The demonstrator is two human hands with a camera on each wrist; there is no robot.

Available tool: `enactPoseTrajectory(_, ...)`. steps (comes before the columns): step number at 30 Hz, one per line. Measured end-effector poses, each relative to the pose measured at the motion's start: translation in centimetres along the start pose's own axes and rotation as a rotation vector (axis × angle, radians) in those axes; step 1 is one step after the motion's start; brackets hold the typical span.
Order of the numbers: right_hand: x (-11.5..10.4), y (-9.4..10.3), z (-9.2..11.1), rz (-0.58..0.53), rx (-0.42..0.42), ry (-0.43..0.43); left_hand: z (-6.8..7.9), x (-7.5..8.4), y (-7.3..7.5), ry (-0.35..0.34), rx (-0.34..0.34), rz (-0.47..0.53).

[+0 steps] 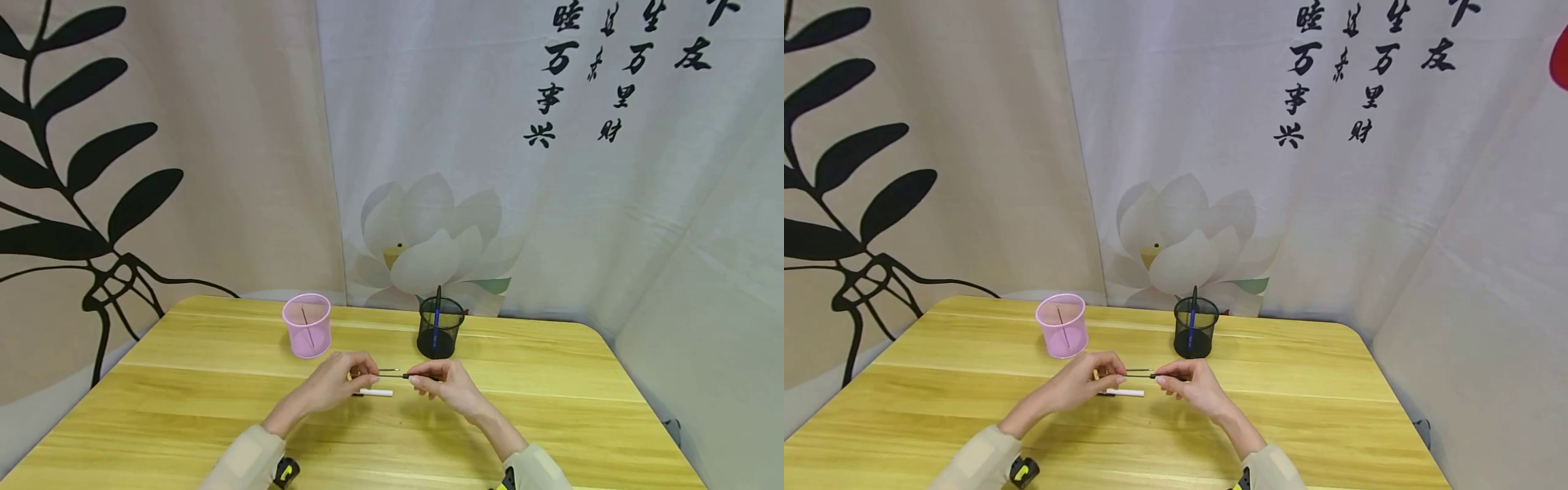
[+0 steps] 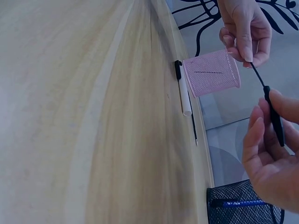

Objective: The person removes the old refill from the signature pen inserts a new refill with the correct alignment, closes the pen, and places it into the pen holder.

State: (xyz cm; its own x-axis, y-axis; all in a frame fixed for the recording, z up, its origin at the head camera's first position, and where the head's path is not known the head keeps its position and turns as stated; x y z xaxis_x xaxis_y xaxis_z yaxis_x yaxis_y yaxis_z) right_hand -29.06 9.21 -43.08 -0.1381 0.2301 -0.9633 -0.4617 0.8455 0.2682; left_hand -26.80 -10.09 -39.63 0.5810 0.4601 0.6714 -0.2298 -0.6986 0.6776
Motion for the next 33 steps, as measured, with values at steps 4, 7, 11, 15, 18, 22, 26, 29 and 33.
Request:
enactPoseTrajectory(4, 0.0, 0.0, 0.0, 0.000, -0.006, 0.003, -0.1, -0.2, -0.2, 0.011, -0.009, 0.007)
enactPoseTrajectory(7, -0.1, 0.0, 0.0, 0.005, -0.006, 0.005, -0.1, -0.2, -0.4, 0.017, -0.019, 0.013)
enactPoseTrajectory(11, -0.2, 0.0, 0.0, 0.014, -0.007, 0.011, -0.1, 0.1, -0.4, 0.016, -0.024, 0.013)
enactPoseTrajectory(15, -0.3, -0.1, 0.0, 0.025, -0.014, 0.021, -0.1, -0.2, -0.6, -0.006, -0.028, 0.024)
enactPoseTrajectory(18, -0.4, -0.2, 0.0, 0.036, -0.019, 0.028, -0.3, -2.8, -1.4, -0.085, -0.017, 0.009)
enactPoseTrajectory(22, -0.5, -0.3, 0.0, 0.042, -0.025, 0.031, -0.6, -7.2, -3.2, -0.174, 0.009, -0.045)
enactPoseTrajectory(26, -0.6, -0.4, 0.1, 0.033, -0.032, 0.039, -0.8, -9.1, -4.2, -0.154, 0.004, -0.073)
enactPoseTrajectory(29, -0.6, -0.4, 0.0, 0.029, -0.037, 0.046, -1.2, -10.0, -4.7, -0.137, -0.001, -0.078)
enactPoseTrajectory(33, -0.5, -0.5, 0.0, 0.023, -0.034, 0.045, -1.2, -9.8, -4.7, -0.070, -0.015, -0.043)
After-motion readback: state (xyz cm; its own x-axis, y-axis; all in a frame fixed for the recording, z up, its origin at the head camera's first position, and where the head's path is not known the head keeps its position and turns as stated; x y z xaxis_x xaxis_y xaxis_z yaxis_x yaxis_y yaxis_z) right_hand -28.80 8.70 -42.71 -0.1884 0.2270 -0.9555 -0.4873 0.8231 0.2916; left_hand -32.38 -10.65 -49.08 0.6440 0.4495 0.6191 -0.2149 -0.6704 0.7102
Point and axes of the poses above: each hand's wrist, its own z-axis away from the middle knuckle, its own y-axis out of the back of the hand, x = y × z, the point moved 8 cm from there along -z, towards the middle knuckle, and after that the axes turned 5 degrees about -y, right-handed, at the moved point
